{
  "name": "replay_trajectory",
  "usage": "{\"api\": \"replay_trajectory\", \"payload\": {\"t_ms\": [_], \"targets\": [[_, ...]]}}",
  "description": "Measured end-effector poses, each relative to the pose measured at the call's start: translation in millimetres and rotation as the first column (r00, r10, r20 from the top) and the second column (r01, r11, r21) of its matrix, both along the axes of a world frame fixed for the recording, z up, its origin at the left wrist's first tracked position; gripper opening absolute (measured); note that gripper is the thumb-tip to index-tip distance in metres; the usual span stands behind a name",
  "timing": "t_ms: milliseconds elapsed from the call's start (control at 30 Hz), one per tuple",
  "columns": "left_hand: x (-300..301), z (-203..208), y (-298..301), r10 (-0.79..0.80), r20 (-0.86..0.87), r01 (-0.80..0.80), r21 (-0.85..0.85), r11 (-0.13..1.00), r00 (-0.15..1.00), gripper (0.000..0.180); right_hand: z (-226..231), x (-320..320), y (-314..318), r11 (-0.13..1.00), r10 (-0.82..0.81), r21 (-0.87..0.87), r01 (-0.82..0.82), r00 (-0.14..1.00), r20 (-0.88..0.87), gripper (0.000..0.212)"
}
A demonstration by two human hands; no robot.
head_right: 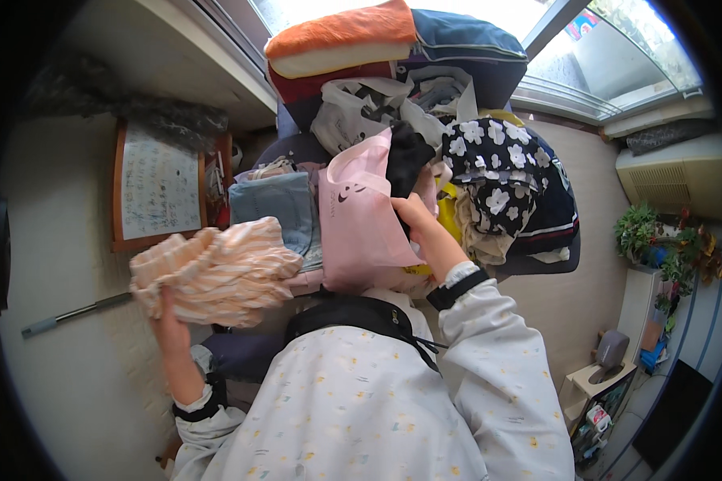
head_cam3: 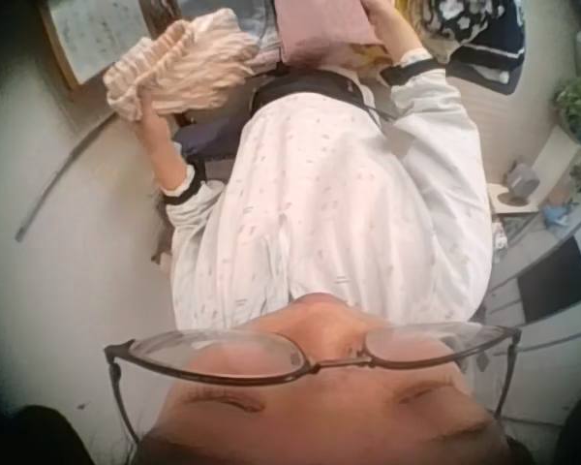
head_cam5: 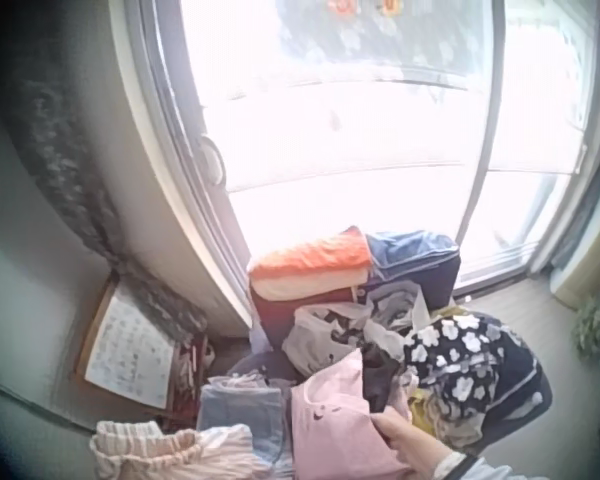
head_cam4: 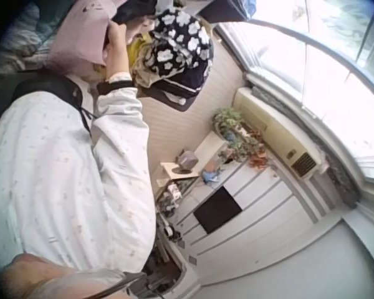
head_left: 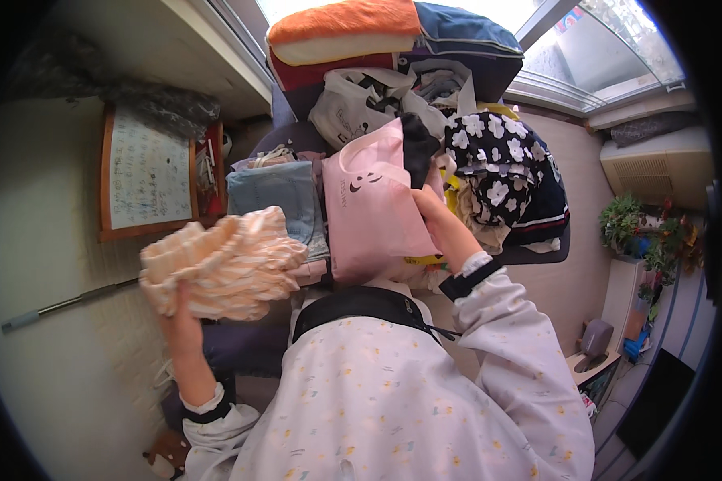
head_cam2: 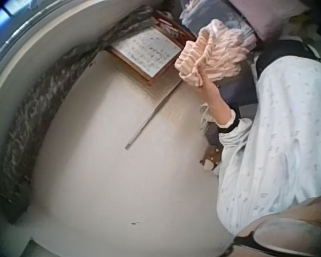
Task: The recorder is seen picking up clothes and packing them into a small pink bag.
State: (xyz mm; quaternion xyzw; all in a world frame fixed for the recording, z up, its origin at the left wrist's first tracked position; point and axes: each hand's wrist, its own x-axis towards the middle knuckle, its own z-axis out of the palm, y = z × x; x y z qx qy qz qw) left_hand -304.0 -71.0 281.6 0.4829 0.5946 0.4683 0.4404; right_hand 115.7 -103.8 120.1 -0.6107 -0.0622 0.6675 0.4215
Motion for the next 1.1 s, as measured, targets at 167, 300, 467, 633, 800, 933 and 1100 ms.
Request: {"api": "replay_trajectory", "payload": {"t_ms": [167, 300, 467, 633, 800, 933, 1100], "targets": [[63.6, -20.0, 4.6, -0.463, -0.302, 0.492, 0.024, 0.87, 0.833, 0.046, 88.8, 5.1, 9.7, 0.964, -0.146, 0.189, 0.189, 0.964, -0.223, 0.027], [81.8, -39.8, 14.9, -0.616, -0.102, 0.604, -0.129, 0.787, 0.781, 0.053, 112.0, 9.9, 19.9, 0.911, -0.328, 0.215, 0.353, 0.934, -0.143, 0.029], [96.2, -42.7, 20.3, -0.533, 0.028, 0.534, -0.054, 0.844, 0.846, 0.082, 168.4, 30.6, 18.2, 0.849, -0.38, 0.311, 0.427, 0.903, -0.201, 0.029], [103.7, -38.7, 25.0, -0.534, 0.266, 0.563, -0.044, 0.825, 0.803, 0.088, 222.6, 11.6, -8.5, 0.845, -0.386, 0.286, 0.452, 0.885, -0.261, 0.028], [110.0, -39.9, 25.7, -0.63, 0.295, 0.603, 0.186, 0.776, 0.718, 0.062, 242.7, -29.6, -22.4, 0.863, -0.399, 0.205, 0.462, 0.871, -0.287, 0.027], [99.3, -43.9, 25.3, -0.603, 0.062, 0.583, 0.2, 0.788, 0.795, 0.035, 218.5, -31.1, -21.5, 0.85, -0.438, 0.19, 0.492, 0.859, -0.266, 0.027], [94.9, -38.3, 26.1, -0.642, -0.339, 0.725, 0.264, 0.636, 0.687, 0.013, 171.7, -11.3, -32.0, 0.89, -0.321, 0.211, 0.404, 0.884, -0.339, 0.026]]}}
